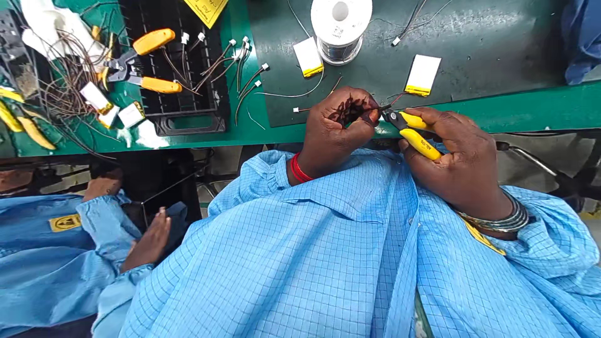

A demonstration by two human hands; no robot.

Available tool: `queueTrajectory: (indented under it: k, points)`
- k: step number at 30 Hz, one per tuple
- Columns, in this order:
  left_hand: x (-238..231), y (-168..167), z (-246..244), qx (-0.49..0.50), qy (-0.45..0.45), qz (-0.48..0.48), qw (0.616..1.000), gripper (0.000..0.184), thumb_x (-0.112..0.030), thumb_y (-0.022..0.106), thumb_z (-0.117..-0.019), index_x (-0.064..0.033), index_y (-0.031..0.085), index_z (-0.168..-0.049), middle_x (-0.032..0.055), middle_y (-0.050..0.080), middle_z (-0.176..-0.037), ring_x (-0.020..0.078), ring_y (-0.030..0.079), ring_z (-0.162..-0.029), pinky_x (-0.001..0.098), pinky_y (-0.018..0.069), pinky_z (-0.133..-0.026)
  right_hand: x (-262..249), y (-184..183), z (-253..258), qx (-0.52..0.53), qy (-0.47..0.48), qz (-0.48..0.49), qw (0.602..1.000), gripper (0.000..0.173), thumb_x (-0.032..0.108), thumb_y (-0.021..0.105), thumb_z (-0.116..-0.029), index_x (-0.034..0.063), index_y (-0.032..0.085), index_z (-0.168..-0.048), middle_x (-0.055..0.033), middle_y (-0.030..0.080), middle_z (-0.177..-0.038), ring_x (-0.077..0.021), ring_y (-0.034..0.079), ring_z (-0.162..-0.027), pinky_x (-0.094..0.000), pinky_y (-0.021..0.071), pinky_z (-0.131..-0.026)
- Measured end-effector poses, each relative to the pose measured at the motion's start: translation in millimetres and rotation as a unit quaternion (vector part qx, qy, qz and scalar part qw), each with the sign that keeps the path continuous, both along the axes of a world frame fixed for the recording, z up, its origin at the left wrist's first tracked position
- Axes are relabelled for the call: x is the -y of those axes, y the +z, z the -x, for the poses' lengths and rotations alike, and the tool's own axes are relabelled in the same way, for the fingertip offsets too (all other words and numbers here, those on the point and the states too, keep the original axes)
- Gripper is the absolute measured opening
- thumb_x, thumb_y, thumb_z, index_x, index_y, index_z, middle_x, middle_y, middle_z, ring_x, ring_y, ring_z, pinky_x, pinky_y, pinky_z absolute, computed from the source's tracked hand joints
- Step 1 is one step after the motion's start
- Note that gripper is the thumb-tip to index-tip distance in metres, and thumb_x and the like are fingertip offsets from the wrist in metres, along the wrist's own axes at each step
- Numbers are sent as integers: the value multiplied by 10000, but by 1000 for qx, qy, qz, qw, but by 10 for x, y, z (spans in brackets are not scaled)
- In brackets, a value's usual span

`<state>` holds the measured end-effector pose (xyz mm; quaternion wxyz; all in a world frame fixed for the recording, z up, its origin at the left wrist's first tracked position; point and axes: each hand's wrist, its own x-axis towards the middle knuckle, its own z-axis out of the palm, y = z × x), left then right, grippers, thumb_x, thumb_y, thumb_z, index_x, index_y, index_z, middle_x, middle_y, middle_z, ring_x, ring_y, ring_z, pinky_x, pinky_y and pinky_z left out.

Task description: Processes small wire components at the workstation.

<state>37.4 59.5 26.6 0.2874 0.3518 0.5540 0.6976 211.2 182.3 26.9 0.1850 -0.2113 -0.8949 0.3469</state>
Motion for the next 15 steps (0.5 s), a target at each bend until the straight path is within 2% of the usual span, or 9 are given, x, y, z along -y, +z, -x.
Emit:
queueTrajectory:
  k: [4,8,15]
  points:
    - [17,5,0,-14,-4,4,1000,138,78,579,-891,-16,638,-972,-52,636,-835,-28,601,-705,155,534,-631,9,7,-4,3,-1,-4,1000,407,211,636,-921,39,687,-1286,-142,730,-1101,-245,669,-1003,-410,503,-850]
    - [20,4,-13,-8,-1,2,1000,147,86,581,-885,-18,639,-972,-56,635,-826,-36,594,-700,144,524,-626,19,11,-2,4,-5,-10,1000,393,204,630,-920,46,701,-1273,-135,730,-1047,-232,667,-933,-400,504,-796]
    - [35,3,-22,-2,-5,2,1000,157,82,587,-884,-31,641,-978,-59,643,-837,-22,609,-713,168,547,-649,36,21,-6,0,-13,-29,999,375,203,632,-917,43,711,-1247,-138,728,-1002,-249,666,-899,-404,502,-768]
